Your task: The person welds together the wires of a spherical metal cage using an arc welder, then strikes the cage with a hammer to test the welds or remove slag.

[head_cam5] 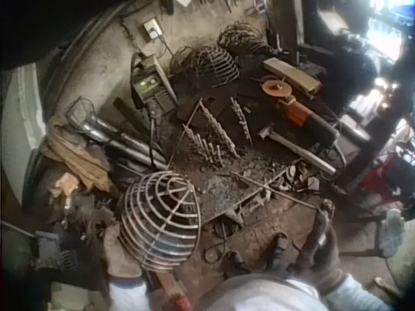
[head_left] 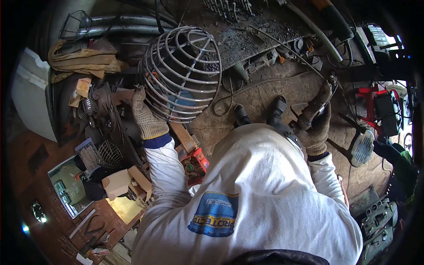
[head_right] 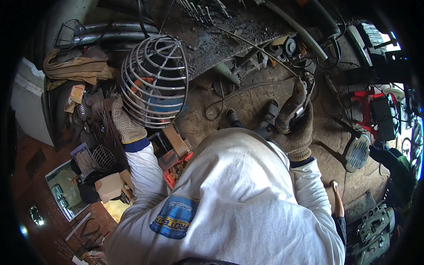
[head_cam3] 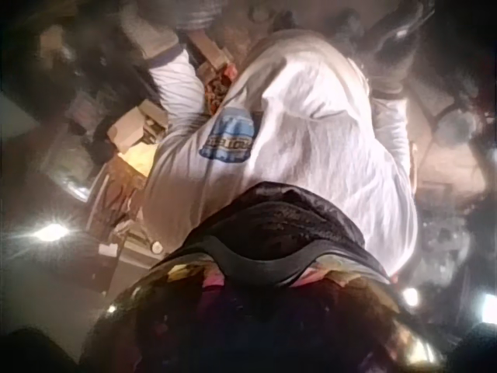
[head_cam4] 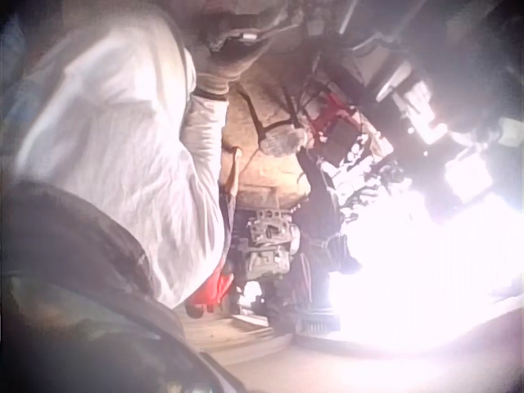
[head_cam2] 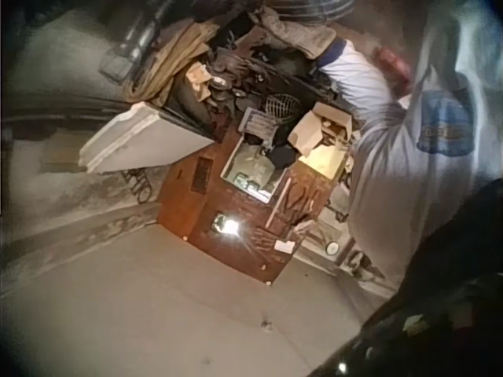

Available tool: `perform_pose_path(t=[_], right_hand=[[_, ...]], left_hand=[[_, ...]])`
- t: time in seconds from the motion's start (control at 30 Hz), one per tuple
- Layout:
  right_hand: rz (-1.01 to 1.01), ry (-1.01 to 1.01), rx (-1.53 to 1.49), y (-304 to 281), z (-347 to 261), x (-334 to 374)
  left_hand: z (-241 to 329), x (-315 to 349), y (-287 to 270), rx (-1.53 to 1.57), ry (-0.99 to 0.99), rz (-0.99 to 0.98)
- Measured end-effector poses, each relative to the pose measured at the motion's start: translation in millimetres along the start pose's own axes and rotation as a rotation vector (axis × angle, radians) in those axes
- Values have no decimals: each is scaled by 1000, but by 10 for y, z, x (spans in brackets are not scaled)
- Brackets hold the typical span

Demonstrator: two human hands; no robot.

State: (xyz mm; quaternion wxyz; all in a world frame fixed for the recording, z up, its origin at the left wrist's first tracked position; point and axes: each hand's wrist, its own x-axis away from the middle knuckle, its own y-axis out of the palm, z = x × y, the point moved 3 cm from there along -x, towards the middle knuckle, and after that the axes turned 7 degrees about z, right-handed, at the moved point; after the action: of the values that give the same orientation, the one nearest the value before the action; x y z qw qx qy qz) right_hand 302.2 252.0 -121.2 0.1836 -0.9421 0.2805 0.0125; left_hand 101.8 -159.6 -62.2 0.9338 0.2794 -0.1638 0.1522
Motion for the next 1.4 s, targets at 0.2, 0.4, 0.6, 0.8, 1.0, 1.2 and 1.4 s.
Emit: perform_pose_path(t=[0.2, 0.4, 0.6, 0.8, 1.0, 1.2, 1.4], right_hand=[[38, 0, -32, 5, 68, 33], [36, 16, -48, 35, 41, 58], [24, 141, -390, 76, 57, 28], [-35, 207, -828, 117, -19, -260], [-329, 338, -1151, 287, -578, -571], [-449, 479, -1342, 541, -936, -689], [-667, 472, -1446, 625, -1011, -642]], left_hand=[[-15, 73, 13, 248, -7, -181], [-3, 48, -63, 315, -5, -294], [-13, 97, 9, 404, -70, -458], [-73, 55, -24, 407, 29, -379], [-177, 38, 118, 487, -183, -533], [-368, 60, 68, 572, -193, -656], [-438, 199, 311, 534, -245, -638]])
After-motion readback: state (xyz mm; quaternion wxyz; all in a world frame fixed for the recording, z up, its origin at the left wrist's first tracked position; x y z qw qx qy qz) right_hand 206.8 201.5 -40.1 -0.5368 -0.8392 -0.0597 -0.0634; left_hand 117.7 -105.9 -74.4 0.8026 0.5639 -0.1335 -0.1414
